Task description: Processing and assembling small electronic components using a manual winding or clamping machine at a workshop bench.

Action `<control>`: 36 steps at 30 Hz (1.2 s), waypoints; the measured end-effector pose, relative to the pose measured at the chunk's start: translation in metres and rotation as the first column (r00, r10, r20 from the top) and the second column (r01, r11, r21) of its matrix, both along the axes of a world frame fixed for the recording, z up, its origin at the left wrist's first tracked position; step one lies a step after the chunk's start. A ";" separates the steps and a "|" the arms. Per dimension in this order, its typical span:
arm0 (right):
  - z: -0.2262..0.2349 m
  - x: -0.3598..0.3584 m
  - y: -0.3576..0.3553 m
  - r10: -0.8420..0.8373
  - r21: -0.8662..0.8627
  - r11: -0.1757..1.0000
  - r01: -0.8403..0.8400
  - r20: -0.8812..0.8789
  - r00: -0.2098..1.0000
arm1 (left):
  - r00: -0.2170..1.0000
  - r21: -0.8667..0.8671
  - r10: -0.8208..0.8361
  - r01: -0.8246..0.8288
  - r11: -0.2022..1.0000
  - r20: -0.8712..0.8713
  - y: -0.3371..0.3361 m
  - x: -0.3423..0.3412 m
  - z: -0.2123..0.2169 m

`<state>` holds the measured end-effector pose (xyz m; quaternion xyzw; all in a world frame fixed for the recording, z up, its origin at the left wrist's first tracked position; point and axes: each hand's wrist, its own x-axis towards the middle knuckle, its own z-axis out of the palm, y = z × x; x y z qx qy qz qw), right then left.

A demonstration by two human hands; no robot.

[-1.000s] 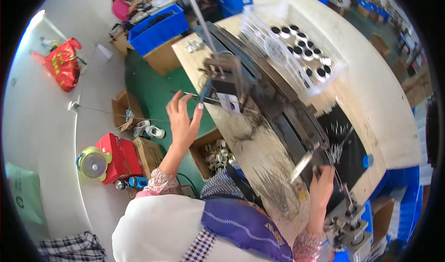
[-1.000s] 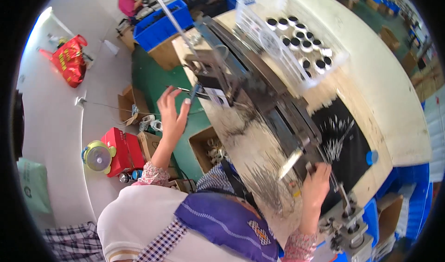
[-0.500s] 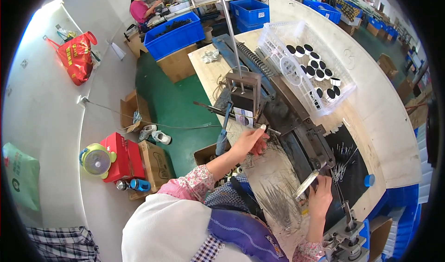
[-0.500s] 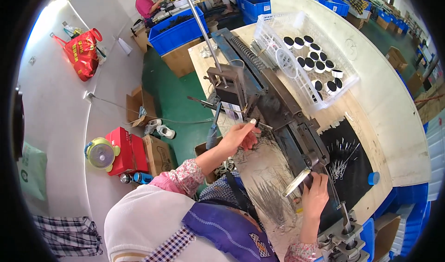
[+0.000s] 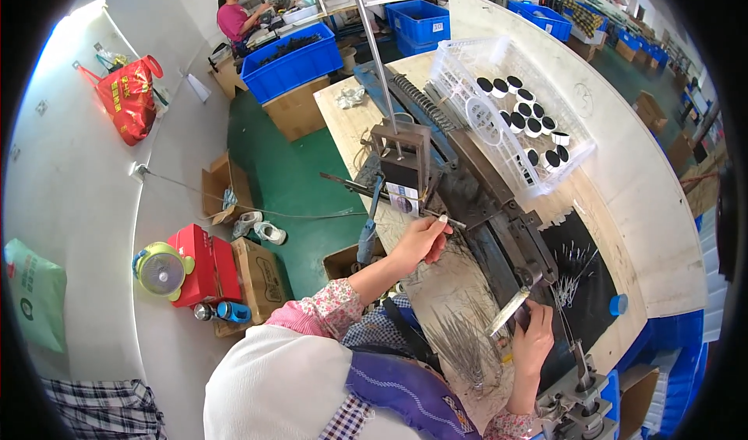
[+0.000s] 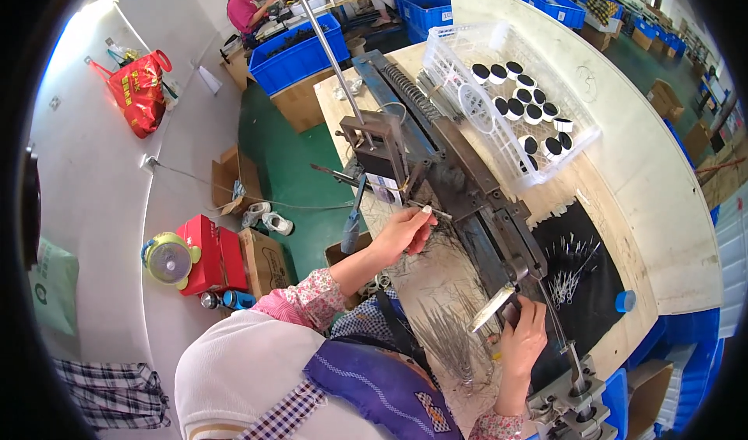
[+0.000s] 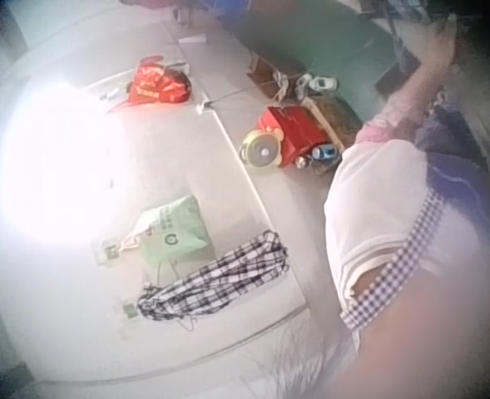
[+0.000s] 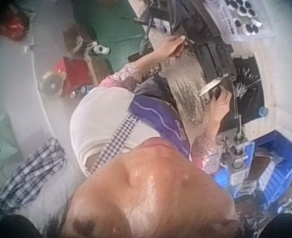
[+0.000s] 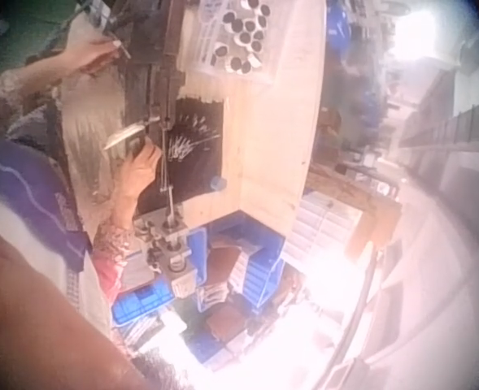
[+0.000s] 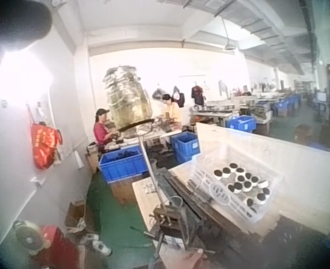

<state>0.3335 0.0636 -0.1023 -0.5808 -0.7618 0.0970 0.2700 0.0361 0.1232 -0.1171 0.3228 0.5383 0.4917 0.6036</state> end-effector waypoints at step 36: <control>0.012 0.020 -0.102 -0.080 -0.213 0.973 0.095 0.080 0.994 | 0.564 0.069 -0.663 0.734 0.676 0.492 -0.029 0.191 0.053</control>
